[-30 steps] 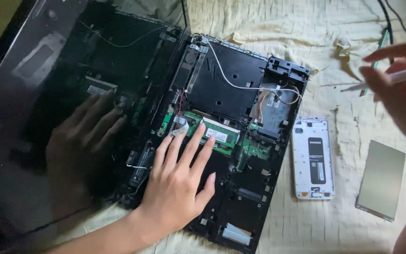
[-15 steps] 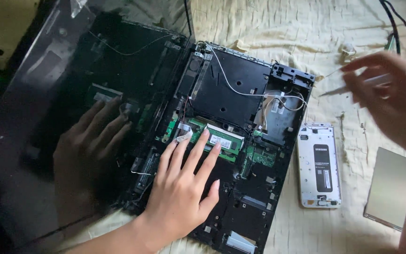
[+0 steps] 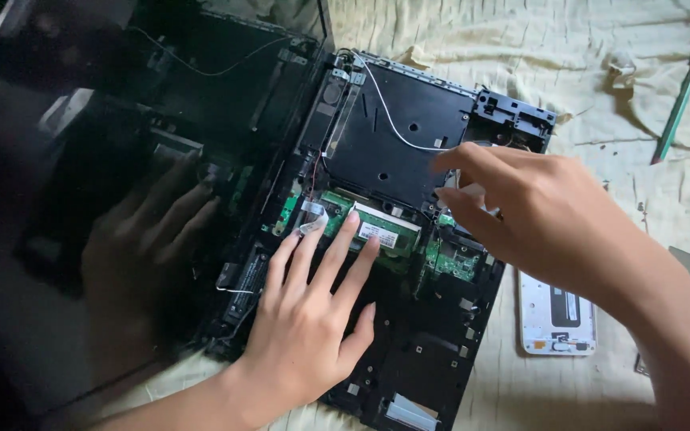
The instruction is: Positioning and installing internal components like RAM and connecting cables inside a laptop.
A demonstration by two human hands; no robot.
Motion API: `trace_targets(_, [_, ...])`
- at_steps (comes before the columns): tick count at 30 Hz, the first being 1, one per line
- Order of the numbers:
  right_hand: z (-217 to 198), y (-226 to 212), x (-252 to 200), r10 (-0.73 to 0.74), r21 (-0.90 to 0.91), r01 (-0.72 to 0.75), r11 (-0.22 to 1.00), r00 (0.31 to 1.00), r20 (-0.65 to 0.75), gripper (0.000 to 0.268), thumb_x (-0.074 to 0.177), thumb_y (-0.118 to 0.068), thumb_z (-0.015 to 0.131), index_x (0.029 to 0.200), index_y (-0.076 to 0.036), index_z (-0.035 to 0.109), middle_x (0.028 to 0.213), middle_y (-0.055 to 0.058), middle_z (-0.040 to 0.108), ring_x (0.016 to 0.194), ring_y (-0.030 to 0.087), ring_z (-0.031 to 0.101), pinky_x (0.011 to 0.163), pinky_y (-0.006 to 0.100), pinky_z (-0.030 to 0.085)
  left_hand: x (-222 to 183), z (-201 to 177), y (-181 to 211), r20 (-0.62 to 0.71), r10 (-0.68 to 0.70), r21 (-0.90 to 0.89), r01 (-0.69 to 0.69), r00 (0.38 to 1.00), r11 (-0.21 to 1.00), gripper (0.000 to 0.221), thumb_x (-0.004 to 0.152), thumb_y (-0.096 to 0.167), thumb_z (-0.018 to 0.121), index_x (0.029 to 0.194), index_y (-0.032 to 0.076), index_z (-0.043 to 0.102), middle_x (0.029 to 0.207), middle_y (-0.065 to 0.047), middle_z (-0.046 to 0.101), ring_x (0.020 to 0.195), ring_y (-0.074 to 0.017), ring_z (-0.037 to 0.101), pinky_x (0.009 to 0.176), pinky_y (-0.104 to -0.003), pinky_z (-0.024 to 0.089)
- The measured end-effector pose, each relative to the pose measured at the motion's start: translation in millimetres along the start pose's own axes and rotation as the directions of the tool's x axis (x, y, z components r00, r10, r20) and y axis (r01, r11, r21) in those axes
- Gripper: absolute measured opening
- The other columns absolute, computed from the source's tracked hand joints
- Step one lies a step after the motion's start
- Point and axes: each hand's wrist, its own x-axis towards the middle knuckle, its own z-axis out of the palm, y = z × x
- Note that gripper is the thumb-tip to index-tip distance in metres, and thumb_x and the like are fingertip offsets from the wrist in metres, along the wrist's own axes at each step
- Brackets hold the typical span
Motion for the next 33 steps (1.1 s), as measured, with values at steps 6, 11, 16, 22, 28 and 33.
trace_targets(6, [10,10,3,-0.123,-0.005,0.123,0.992,0.991,-0.061,0.021,0.100,-0.017,0.061,0.117,-0.004,0.061,0.097,0.011,0.076,0.078,0.023,0.078,0.053,0.040,0.062,2,-1,-1,0.014,-0.001,-0.003,0.001,1.000,1.000,0.071,0.095,0.043,0.057,0.158,0.016,0.041,0.165,-0.014,0.038,0.137,-0.0398,0.050,0.115,-0.057,0.034])
trace_targets(11, [15,10,2,-0.185,-0.060,0.180,0.982,0.978,-0.094,0.018,0.097,-0.010,0.065,0.114,-0.003,0.063,0.099,0.012,0.076,0.073,0.020,0.076,0.049,0.034,0.063,3,-2,0,0.002,-0.006,-0.011,0.006,1.000,1.000,0.071,0.095,0.042,0.057,0.158,0.016,0.040,0.164,-0.014,0.040,0.136,-0.0399,0.051,0.114,-0.057,0.036])
trace_targets(16, [19,7,0,-0.205,-0.126,0.185,0.975,0.965,-0.165,0.015,0.099,-0.011,0.061,0.112,-0.005,0.063,0.104,0.013,0.076,0.078,0.023,0.076,0.035,0.036,0.056,3,0,-1,0.008,-0.011,0.002,0.011,1.000,1.000,0.074,0.094,0.044,0.058,0.160,0.018,0.037,0.164,-0.013,0.042,0.135,-0.0375,0.052,0.115,-0.056,0.035])
trace_targets(22, [23,7,-5,-0.128,-0.124,0.104,0.987,0.971,-0.203,0.007,0.105,-0.012,0.056,0.105,-0.010,0.063,0.066,0.000,0.070,0.050,0.014,0.066,0.030,0.031,0.044,3,0,-1,-0.011,-0.002,-0.009,0.002,1.000,1.000,0.070,0.094,0.042,0.057,0.158,0.017,0.042,0.163,-0.015,0.042,0.136,-0.0398,0.051,0.115,-0.056,0.035])
trace_targets(28, [20,3,0,-0.198,-0.152,0.171,0.974,0.963,-0.185,0.007,0.101,-0.009,0.059,0.107,-0.007,0.062,0.086,0.006,0.077,0.058,0.017,0.071,0.028,0.033,0.048,1,2,-2,-0.003,-0.002,-0.002,0.002,1.000,1.000,0.076,0.094,0.044,0.059,0.161,0.018,0.035,0.164,-0.014,0.040,0.137,-0.0381,0.052,0.116,-0.056,0.035])
trace_targets(33, [16,-4,2,-0.216,-0.195,0.194,0.961,0.972,-0.097,0.019,0.099,-0.009,0.058,0.117,-0.007,0.064,0.084,0.003,0.071,0.083,0.022,0.073,0.042,0.035,0.059,2,-1,-2,-0.021,0.014,0.003,-0.014,1.000,1.000,0.078,0.093,0.042,0.061,0.162,0.017,0.032,0.164,-0.014,0.042,0.135,-0.0392,0.052,0.115,-0.056,0.036])
